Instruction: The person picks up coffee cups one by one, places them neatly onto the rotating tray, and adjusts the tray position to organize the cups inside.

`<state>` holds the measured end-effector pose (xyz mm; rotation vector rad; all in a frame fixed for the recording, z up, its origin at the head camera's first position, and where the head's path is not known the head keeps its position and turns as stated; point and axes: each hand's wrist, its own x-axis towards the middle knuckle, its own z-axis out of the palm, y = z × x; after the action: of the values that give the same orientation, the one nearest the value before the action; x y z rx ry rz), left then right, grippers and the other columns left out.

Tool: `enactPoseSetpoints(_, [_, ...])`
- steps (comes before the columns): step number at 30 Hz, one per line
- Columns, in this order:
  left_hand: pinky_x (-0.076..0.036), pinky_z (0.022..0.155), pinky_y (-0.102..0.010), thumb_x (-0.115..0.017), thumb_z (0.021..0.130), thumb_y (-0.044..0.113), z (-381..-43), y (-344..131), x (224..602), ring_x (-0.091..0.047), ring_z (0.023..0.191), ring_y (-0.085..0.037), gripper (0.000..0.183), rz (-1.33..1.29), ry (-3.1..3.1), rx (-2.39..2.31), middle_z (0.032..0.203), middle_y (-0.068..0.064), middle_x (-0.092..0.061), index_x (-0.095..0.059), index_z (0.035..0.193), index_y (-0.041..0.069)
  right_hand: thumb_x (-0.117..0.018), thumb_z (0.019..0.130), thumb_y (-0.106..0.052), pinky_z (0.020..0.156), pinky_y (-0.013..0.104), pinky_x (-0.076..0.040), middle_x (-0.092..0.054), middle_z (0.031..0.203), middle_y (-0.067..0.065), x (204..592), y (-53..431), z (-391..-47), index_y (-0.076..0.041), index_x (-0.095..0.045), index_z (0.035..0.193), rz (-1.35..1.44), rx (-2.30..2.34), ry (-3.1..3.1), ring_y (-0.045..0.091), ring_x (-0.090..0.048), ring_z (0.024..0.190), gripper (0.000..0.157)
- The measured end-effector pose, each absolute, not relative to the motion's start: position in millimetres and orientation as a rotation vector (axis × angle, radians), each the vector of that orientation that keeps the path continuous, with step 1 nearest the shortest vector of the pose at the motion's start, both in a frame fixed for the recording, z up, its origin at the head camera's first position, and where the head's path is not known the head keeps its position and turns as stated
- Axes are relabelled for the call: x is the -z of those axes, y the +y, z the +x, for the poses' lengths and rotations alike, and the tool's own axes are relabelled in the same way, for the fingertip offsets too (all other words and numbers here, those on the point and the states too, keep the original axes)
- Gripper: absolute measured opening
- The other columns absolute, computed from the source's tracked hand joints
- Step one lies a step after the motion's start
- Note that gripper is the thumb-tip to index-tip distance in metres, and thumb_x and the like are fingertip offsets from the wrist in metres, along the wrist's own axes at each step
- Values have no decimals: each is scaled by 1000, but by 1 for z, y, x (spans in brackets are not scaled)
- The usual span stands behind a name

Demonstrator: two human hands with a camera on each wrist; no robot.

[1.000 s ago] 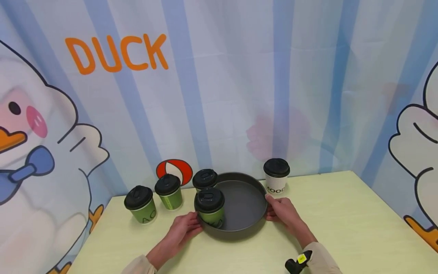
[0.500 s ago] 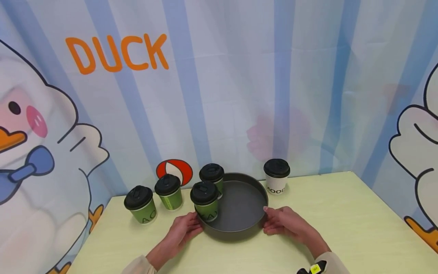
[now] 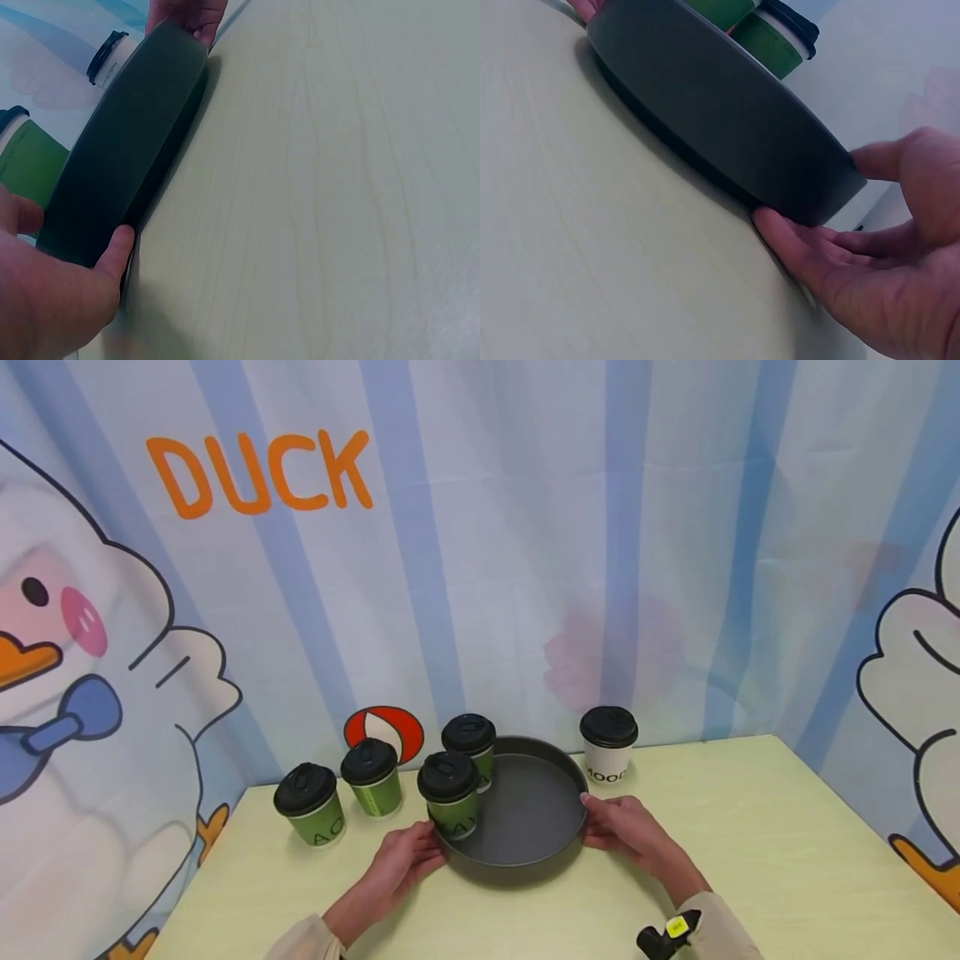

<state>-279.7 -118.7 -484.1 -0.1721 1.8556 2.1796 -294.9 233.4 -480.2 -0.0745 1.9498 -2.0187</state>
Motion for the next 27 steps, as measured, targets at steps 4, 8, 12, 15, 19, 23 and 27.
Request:
enactPoseSetpoints(4, [-55,83,-32,-52,96,24,-279,-117,483,-56,79,-14,39,-178,1862,-2192,95,-11,-52,-46,116,-10,-54,98,-28,85,39,-55,-67,94,18,481,241,-291,16,-57,111,-178,1929,1828,24,-67,87,45])
enactPoseSetpoints(8, [-55,84,-32,-52,96,24,-279,-117,483,-56,80,-15,44,-181,1863,-2201,96,-13,-51,-43,120,-12,-53,98,-28,87,42,-54,-66,99,23,482,245,-291,14,-58,109,-229,1836,1766,28,-68,91,44])
enactPoseSetpoints(12, [-55,85,-32,-52,95,24,-280,-118,484,-55,81,-16,46,-191,1864,-2192,98,-13,-50,-41,122,-12,-52,98,-35,85,37,-55,-66,97,19,481,241,-295,16,-53,114,-155,1913,1848,23,-67,88,54])
enactPoseSetpoints(15, [-55,85,-33,-52,95,25,-280,-117,483,-55,82,-16,47,-191,1867,-2183,99,-14,-50,-41,123,-12,-53,98,-38,80,33,-57,-64,92,13,481,235,-299,16,-49,116,-69,1992,1949,17,-65,82,58])
enactPoseSetpoints(19, [-54,85,-33,-52,95,25,-280,-117,483,-55,83,-17,47,-184,1874,-2178,99,-14,-50,-41,123,-11,-54,97,-38,77,31,-57,-63,88,10,482,232,-300,15,-49,114,-23,2001,1990,16,-63,77,56])
enactPoseSetpoints(23, [-55,83,-32,-52,95,25,-279,-117,483,-54,81,-16,47,-179,1876,-2186,97,-13,-49,-41,122,-11,-56,97,-33,82,35,-56,-64,91,12,483,235,-297,18,-49,117,-54,1989,1911,19,-64,81,55])
enactPoseSetpoints(27, [-55,84,-32,-51,96,25,-280,-116,483,-55,81,-16,46,-170,1873,-2188,96,-12,-49,-42,121,-11,-57,96,-29,87,39,-54,-66,95,17,483,237,-292,20,-50,118,-107,1960,1829,23,-66,88,54])
